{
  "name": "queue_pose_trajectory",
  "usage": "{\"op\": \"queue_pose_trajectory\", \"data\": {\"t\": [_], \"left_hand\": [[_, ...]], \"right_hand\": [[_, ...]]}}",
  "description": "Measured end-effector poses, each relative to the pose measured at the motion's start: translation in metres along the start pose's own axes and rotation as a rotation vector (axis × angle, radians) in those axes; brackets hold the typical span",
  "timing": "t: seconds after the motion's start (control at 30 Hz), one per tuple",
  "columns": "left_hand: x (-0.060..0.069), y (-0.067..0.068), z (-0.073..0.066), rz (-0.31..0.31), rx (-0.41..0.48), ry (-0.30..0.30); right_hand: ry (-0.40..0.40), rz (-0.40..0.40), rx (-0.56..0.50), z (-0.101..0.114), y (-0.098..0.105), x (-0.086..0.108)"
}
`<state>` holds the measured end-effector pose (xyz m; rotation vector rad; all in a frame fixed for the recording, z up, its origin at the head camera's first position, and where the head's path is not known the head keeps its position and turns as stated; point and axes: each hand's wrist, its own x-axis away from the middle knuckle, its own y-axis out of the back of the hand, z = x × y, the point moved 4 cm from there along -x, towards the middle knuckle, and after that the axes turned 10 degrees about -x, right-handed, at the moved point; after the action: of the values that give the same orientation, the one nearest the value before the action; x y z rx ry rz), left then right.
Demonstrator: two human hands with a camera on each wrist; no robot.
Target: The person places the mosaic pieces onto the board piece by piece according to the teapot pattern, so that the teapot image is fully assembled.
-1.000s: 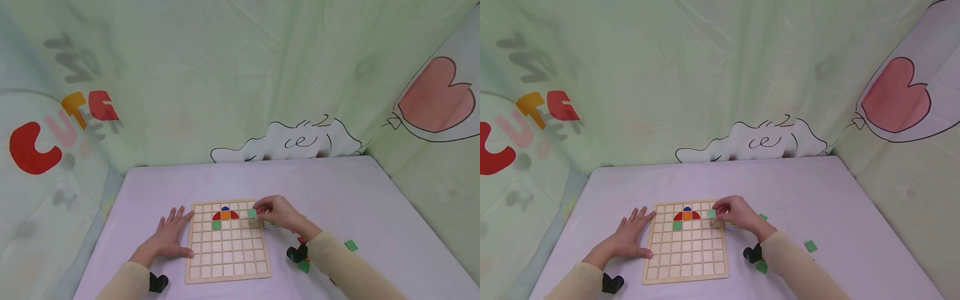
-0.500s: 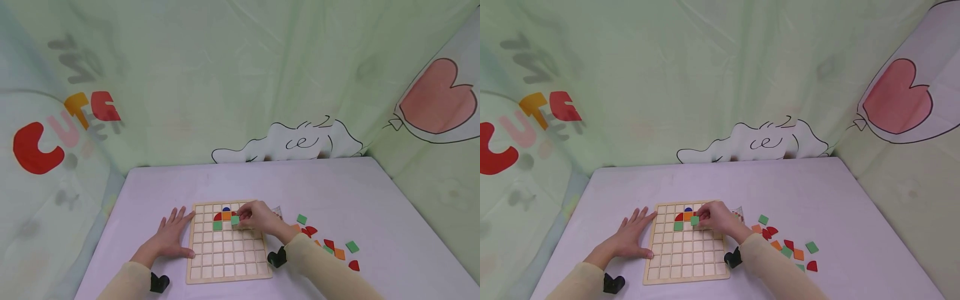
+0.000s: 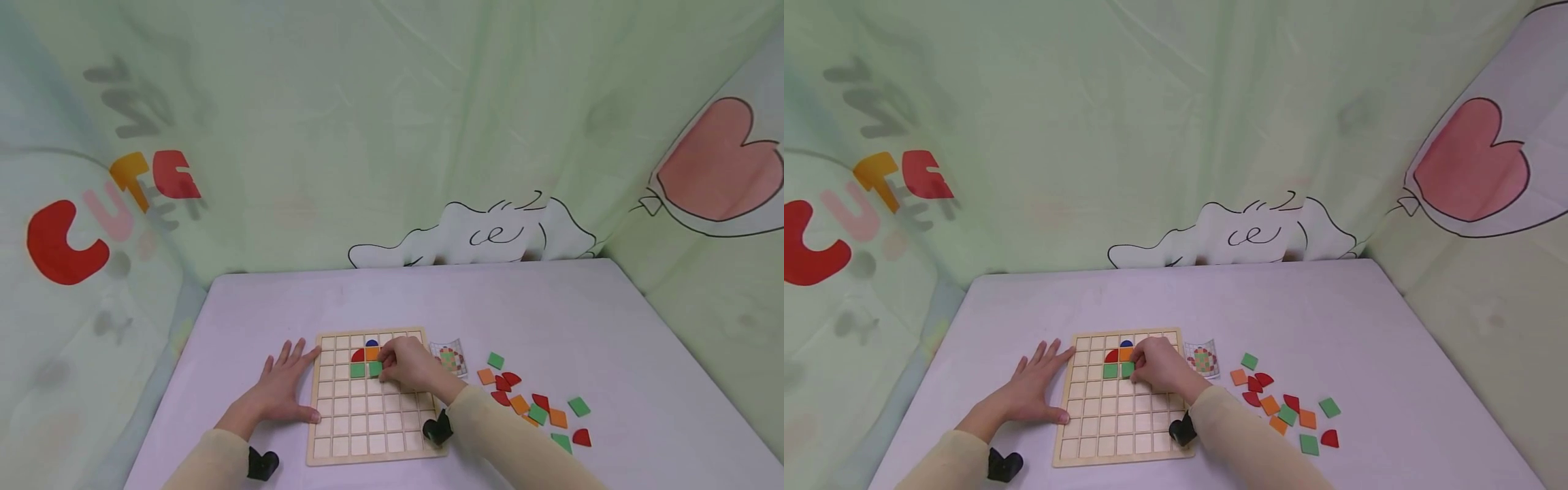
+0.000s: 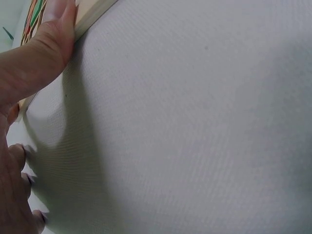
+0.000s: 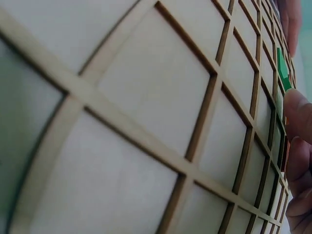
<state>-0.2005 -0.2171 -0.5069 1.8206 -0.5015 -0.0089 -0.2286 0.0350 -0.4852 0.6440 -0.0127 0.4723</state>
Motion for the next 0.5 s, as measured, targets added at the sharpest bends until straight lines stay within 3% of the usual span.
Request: {"op": "queue_pose_trajectory", "data": {"t": [0.5], "left_hand": [[0.0002, 0.0011, -0.0011, -0.001, -0.014, 0.006]], "right_hand": [[0.040, -0.007, 0.030, 0.0005, -0.0065, -0.0039]]}}
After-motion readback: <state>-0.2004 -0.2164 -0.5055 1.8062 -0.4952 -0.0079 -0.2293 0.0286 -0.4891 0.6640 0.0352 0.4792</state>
